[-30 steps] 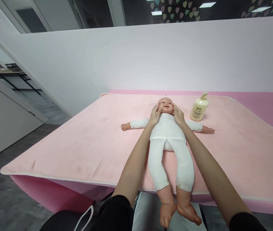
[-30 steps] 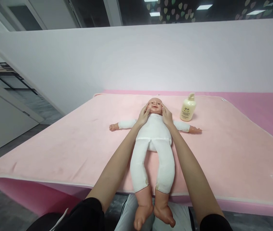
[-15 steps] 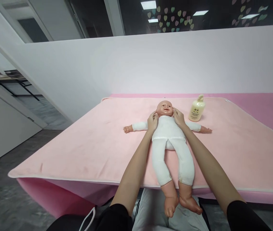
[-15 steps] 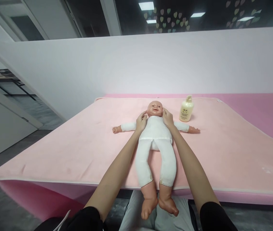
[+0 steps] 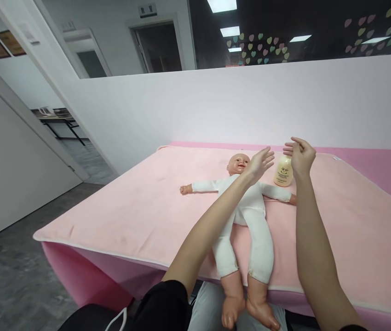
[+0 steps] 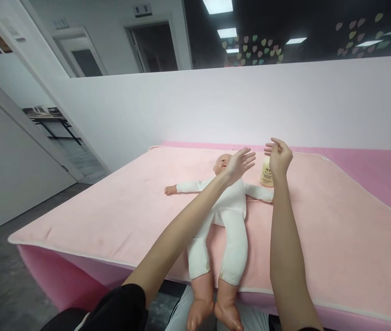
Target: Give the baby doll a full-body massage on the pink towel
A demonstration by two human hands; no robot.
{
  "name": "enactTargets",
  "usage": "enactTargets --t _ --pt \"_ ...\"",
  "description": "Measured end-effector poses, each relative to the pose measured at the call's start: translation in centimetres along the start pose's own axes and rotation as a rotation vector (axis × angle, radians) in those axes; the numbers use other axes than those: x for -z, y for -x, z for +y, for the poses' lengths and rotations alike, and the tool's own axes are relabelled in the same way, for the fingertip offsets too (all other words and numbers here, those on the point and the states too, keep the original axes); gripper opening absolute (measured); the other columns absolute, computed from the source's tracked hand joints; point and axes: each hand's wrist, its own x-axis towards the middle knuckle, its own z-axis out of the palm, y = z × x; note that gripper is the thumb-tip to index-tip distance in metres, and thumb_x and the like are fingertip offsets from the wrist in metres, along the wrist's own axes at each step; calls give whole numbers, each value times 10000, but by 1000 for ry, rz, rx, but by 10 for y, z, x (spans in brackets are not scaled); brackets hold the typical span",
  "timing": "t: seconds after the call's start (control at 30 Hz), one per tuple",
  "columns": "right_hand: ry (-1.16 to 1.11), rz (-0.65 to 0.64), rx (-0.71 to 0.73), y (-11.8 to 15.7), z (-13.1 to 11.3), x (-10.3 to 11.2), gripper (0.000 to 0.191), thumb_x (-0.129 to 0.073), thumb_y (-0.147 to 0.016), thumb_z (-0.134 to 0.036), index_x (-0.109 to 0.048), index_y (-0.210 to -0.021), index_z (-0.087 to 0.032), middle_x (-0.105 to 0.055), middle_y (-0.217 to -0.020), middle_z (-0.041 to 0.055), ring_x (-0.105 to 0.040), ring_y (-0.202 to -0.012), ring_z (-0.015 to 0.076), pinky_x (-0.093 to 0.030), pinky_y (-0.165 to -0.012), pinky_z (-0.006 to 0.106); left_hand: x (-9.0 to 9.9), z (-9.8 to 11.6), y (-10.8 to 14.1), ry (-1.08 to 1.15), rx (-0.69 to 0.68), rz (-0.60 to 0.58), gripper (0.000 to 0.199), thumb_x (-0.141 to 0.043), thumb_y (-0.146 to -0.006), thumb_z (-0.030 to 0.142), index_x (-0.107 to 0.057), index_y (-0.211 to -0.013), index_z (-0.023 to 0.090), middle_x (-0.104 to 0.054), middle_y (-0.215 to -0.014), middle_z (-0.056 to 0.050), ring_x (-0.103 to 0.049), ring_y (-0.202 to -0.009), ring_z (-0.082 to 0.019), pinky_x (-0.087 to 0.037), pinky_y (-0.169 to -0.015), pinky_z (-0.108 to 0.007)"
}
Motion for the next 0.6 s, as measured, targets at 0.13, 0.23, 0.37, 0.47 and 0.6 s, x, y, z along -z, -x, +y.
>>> enactTargets --t 0.13,0.23,0.37,0.47,0.6 --pt "387 -34 145 -4 7 19 451 -353 -785 -179 -510 -1207 -153 -529 -1237 129 -478 -1181 235 -368 -1009 477 -15 -8 -24 293 195 29 690 -313 -844 549 -313 -1343 73 -350 -1400 -170 -395 -1265 -212 -388 -1004 -284" --pt "563 -94 160 -2 18 21 582 -345 -747 -123 -373 -1328 -128 -376 -1389 141 -292 -1323 242 -282 -1063 491 -19 -20 -37 342 192 95 713 -327 -829 561 -301 -1355 81 -341 -1407 -160 -364 -1286 -213 -401 -992 -285" --pt "658 -182 183 3 31 16 679 -338 -712 -90 -265 -1384 -152 -268 -1455 125 -180 -1367 246 -267 -1045 543 -24 -31 -46 400 157 128 716 -279 -835 577 -296 -1365 96 -349 -1400 -146 -384 -1273 -209 -428 -960 -297" --pt "690 -277 133 6 35 13 677 -340 -696 -83 -303 -1365 -179 -295 -1446 113 -232 -1349 256 -254 -1028 583 -28 -32 -48 463 160 97 727 -248 -834 578 -305 -1360 80 -366 -1385 -156 -409 -1253 -212 -437 -945 -312" --pt "659 -319 94 7 36 16 651 -358 -713 -109 -318 -1360 -178 -294 -1449 114 -272 -1331 257 -255 -1033 572 -33 -26 -50 508 153 49 711 -275 -827 544 -308 -1351 64 -407 -1349 -174 -422 -1237 -236 -439 -938 -372"
